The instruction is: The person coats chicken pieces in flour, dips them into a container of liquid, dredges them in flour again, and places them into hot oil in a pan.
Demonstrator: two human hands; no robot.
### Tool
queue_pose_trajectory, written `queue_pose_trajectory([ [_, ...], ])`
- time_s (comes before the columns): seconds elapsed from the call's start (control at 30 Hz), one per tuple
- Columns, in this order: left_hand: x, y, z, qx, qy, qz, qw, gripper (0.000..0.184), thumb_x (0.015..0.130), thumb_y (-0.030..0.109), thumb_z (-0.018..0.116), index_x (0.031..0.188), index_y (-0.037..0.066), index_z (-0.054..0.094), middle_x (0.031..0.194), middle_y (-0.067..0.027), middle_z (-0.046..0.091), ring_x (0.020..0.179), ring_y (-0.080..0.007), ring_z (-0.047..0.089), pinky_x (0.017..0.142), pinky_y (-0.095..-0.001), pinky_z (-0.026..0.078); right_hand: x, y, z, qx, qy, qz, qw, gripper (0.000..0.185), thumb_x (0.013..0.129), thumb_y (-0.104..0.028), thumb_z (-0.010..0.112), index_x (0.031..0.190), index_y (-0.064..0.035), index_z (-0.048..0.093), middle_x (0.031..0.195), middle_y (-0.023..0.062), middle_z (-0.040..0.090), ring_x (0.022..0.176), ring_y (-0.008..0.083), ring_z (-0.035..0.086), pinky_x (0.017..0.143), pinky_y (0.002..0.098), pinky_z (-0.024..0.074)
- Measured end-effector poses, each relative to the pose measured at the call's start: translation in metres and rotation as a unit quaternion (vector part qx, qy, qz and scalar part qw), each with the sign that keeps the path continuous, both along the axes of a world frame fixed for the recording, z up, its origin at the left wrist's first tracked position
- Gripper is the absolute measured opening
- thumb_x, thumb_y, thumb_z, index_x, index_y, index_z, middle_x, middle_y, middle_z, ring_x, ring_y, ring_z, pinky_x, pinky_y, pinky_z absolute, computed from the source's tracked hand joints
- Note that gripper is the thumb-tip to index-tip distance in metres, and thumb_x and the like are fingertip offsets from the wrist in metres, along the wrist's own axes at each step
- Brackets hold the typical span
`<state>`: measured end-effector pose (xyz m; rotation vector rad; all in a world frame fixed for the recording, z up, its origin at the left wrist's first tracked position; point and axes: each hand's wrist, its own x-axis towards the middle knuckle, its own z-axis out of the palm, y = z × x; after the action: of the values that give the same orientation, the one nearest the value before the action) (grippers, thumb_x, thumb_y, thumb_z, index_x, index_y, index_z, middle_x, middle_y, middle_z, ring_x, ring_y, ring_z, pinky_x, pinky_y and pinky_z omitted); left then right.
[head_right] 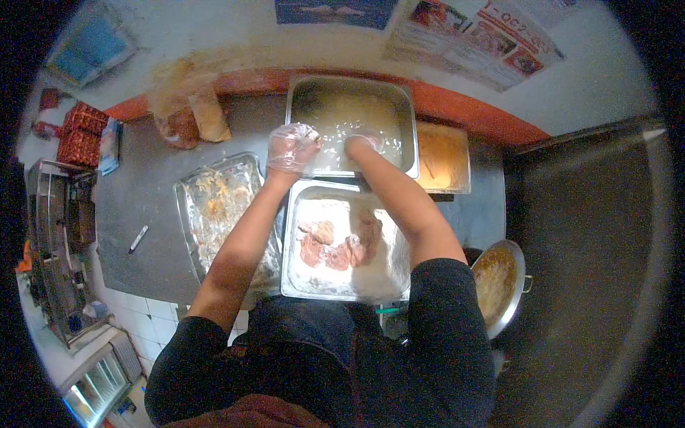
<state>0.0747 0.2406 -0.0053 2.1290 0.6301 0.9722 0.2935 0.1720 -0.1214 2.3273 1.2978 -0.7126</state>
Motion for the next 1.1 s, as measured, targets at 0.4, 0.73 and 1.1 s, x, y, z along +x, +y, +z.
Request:
queue_pose_trajectory([
  [0.4,0.005,0.002,-0.026,-0.010,-0.040,-0.007,0.999,0.017,0.067,0.021,0.068,0.066,0.005,0.061,0.067,-0.0107,0.059,0.064,-0.0268,0.057,0.061,-0.0380,0.044,0.088,-0.012,-0.069,0.110,-0.060,0.081,0.989,0.020,0.074,-0.016,0.056,0.084,-0.0038,0.068,0.096,0.0175,0.064,0.088,0.0318,0.062,0.077,0.0419,0.0487],
  [0.73,0.005,0.005,-0.008,0.044,-0.029,-0.041,0.998,0.015,0.067,0.020,0.066,0.066,0.007,0.058,0.067,-0.0097,0.057,0.064,-0.0279,0.056,0.061,-0.0378,0.043,0.039,-0.026,0.054,0.006,-0.023,0.099,0.995,0.022,0.073,-0.012,0.057,0.092,-0.0042,0.067,0.103,0.0169,0.062,0.094,0.0308,0.061,0.078,0.0427,0.0485],
  [1.1,-0.003,-0.002,0.010,-0.015,0.030,-0.032,0.999,0.027,0.067,0.031,0.066,0.075,0.006,0.060,0.077,-0.0137,0.060,0.076,-0.0316,0.057,0.070,-0.0418,0.044,0.043,-0.059,0.154,0.175,0.499,-0.206,0.824,0.004,0.077,-0.009,0.060,0.077,-0.0048,0.060,0.079,0.0003,0.057,0.070,0.0124,0.052,0.062,0.0299,0.0413],
])
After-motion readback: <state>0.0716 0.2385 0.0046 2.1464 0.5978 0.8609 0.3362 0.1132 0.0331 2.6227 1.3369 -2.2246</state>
